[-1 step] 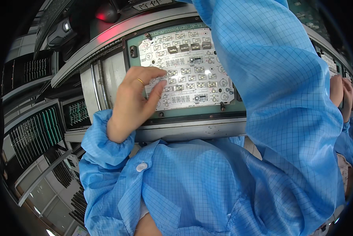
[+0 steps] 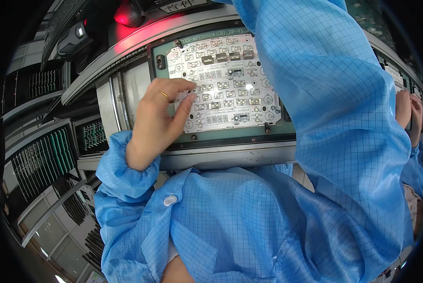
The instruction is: The person inserts small electronic components into a printed circuit board by hand.
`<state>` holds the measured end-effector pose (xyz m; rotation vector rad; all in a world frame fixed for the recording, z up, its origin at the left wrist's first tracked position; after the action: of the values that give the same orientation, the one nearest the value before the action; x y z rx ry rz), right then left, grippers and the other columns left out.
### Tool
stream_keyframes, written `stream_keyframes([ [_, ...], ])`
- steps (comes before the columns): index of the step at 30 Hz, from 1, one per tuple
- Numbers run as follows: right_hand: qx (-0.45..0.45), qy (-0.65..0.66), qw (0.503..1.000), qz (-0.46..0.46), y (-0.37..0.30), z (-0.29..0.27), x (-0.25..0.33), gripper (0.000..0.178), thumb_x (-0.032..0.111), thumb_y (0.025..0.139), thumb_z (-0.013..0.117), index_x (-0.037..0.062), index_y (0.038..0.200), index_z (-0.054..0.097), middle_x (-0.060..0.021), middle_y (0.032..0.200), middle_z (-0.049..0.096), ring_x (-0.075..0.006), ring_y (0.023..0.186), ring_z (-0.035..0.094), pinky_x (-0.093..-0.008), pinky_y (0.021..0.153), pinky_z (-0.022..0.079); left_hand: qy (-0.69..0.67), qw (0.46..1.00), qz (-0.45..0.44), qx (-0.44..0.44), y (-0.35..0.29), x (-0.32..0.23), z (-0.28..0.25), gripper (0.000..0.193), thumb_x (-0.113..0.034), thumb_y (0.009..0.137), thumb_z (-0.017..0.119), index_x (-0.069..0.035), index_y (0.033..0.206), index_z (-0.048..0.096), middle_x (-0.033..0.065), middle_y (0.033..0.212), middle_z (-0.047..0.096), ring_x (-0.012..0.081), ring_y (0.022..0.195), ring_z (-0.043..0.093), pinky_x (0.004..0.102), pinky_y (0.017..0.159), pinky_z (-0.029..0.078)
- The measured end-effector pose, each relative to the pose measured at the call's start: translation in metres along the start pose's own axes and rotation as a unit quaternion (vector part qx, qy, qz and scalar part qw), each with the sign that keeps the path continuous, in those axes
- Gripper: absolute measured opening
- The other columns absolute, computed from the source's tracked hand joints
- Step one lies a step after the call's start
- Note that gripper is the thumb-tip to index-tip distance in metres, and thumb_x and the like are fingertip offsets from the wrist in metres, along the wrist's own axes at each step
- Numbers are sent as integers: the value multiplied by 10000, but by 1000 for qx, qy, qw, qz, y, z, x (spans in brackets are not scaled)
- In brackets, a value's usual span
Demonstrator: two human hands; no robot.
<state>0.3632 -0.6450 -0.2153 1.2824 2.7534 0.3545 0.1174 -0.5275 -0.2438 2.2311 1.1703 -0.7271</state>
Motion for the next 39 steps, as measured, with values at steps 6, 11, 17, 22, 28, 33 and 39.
stream_keyframes([
  [6,-33,50,998,-20,-25,-12,6,183,50,769,661,-29,933,684,-255,957,676,-414,968,671,-454,873,550,21,999,2,-24,15,7,-29,144,-53,859,714,-21,999,705,135,957,703,308,863,618,378,757,502],
  [11,6,38,999,2,-18,-7,2,167,20,741,683,-27,902,682,-241,936,676,-413,930,661,-453,827,537,8,993,-35,-115,54,36,-53,146,-67,872,675,6,999,677,200,982,681,382,938,628,432,824,511],
  [17,-50,193,979,35,-13,-34,-10,218,47,749,732,-6,959,703,-201,898,720,-380,889,690,-422,816,548,134,973,70,-177,126,39,-61,210,-26,876,627,39,1074,653,203,1030,656,372,944,648,427,826,540],
  [22,-134,422,886,-135,-20,-38,-19,227,24,757,697,-17,980,697,-212,919,721,-383,914,691,-429,826,549,289,953,46,-73,173,56,-33,215,40,812,617,59,1021,665,259,1071,618,398,1049,627,458,879,575],
  [28,-179,131,960,-173,-34,-44,1,183,19,764,655,-13,941,691,-216,912,694,-404,894,670,-476,815,537,295,951,52,-81,180,61,-35,191,17,822,630,42,1004,680,264,1070,636,388,1037,642,435,849,584],
  [33,-40,104,994,-8,-17,-45,0,200,10,756,652,-20,953,665,-249,925,668,-433,904,650,-475,818,528,163,972,46,-161,164,55,-54,211,-108,874,673,27,1036,666,218,969,693,366,883,688,426,797,565],
  [39,-73,160,984,27,-7,-41,5,152,5,750,661,-25,899,661,-253,939,680,-430,931,654,-473,819,528,-77,966,-33,-244,100,47,-86,207,-119,870,686,36,1004,654,163,839,716,222,737,705,315,686,556],
])
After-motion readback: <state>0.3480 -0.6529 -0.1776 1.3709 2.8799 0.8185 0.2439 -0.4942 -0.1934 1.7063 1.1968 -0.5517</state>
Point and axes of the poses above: each hand's wrist, its own y-axis towards the middle knuckle, its own z-axis out of the palm, x = y × z, the point moved 6 cm from there along y, towards the middle knuckle
